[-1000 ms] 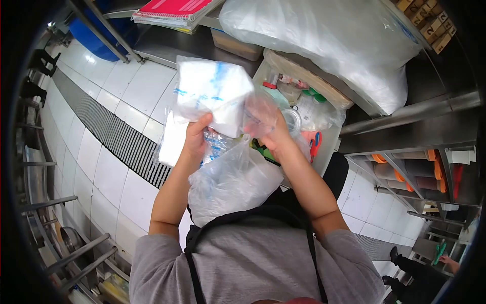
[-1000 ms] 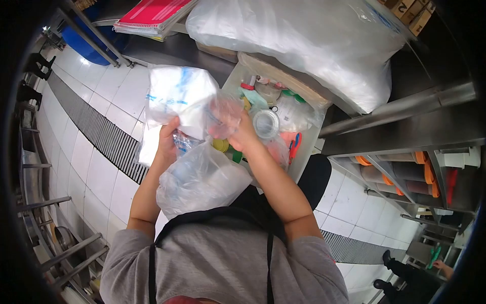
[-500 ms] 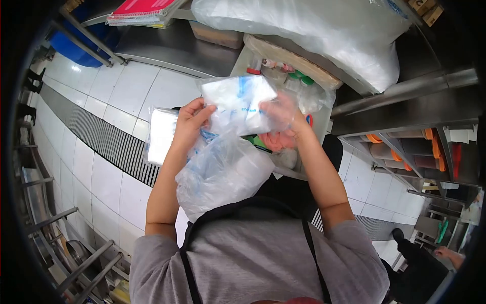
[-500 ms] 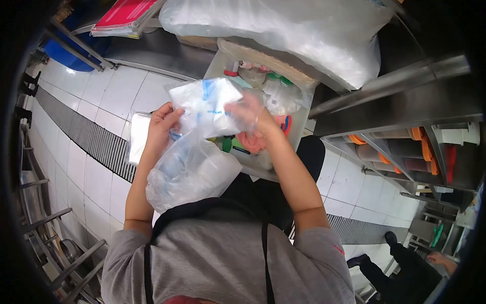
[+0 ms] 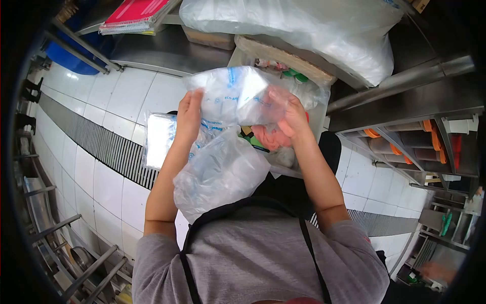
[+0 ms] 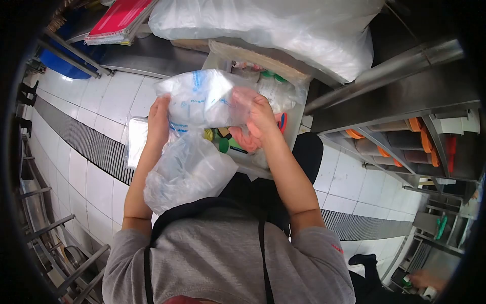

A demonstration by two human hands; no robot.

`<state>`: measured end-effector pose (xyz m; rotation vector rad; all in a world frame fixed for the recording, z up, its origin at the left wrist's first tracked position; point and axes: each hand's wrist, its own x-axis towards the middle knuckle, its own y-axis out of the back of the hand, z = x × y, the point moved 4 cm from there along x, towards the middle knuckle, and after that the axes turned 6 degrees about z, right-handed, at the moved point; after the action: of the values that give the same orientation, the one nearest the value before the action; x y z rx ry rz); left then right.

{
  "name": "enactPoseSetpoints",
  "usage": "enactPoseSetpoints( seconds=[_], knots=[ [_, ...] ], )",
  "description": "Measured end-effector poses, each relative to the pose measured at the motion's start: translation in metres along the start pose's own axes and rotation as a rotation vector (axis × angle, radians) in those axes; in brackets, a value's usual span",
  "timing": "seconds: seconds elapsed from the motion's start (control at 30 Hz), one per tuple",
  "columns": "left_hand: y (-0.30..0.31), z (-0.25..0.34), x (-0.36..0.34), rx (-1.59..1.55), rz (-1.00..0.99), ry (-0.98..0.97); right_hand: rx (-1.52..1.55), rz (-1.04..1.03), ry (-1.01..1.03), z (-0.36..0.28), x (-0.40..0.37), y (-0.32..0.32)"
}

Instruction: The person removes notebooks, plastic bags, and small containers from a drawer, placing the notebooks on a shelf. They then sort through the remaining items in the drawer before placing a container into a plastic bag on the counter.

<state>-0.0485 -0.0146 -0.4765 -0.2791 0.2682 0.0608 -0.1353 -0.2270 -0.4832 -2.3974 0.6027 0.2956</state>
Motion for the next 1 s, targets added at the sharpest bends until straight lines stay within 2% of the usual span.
enactPoseSetpoints(
  seconds=[0.07,0.1,0.17,0.2,0.27,0.3,0.37,0.5,0.57,0.7,0.77,0.9,0.97,1.0],
  knots=[
    [-0.011,0.004,-0.002,0.236,-0.287,-0.192,-0.033,-0.058,-0.048,0.000,0.004,-0.003],
    [-0.009,0.005,0.000,0.238,-0.292,-0.193,-0.030,-0.056,-0.044,-0.002,0.002,-0.007],
    [-0.014,0.008,-0.002,0.306,-0.435,-0.132,0.153,-0.105,-0.144,-0.004,-0.003,-0.020],
    [-0.018,0.014,-0.006,0.304,-0.440,-0.136,0.152,-0.106,-0.137,-0.007,-0.002,-0.019],
    [-0.022,0.026,-0.015,0.016,-0.405,-0.006,-0.113,-0.167,-0.092,-0.010,-0.001,-0.019],
    [-0.021,0.027,-0.012,0.018,-0.406,-0.006,-0.112,-0.167,-0.091,-0.013,0.000,-0.016],
    [-0.014,0.032,-0.002,0.111,-0.427,-0.032,-0.296,-0.073,-0.046,-0.023,0.000,-0.004],
    [-0.014,0.027,0.001,0.061,-0.430,0.015,-0.199,-0.137,-0.016,-0.037,-0.007,0.000],
    [-0.022,0.022,-0.003,-0.096,-0.414,0.099,0.163,-0.149,-0.034,-0.035,-0.007,-0.003],
    [-0.028,0.031,-0.008,-0.098,-0.377,0.073,0.099,-0.205,0.001,-0.021,-0.014,-0.013],
    [-0.029,0.033,-0.006,-0.091,-0.362,0.076,-0.171,-0.164,0.001,-0.015,-0.023,-0.022],
    [-0.022,0.033,0.000,-0.077,-0.377,0.045,-0.056,-0.077,0.038,-0.017,-0.015,-0.012],
    [-0.023,0.035,-0.001,0.063,-0.525,-0.014,0.152,-0.167,0.062,-0.026,-0.015,-0.011],
    [-0.025,0.033,-0.004,0.063,-0.526,-0.013,0.182,-0.187,0.082,-0.028,-0.016,-0.012]
  ],
)
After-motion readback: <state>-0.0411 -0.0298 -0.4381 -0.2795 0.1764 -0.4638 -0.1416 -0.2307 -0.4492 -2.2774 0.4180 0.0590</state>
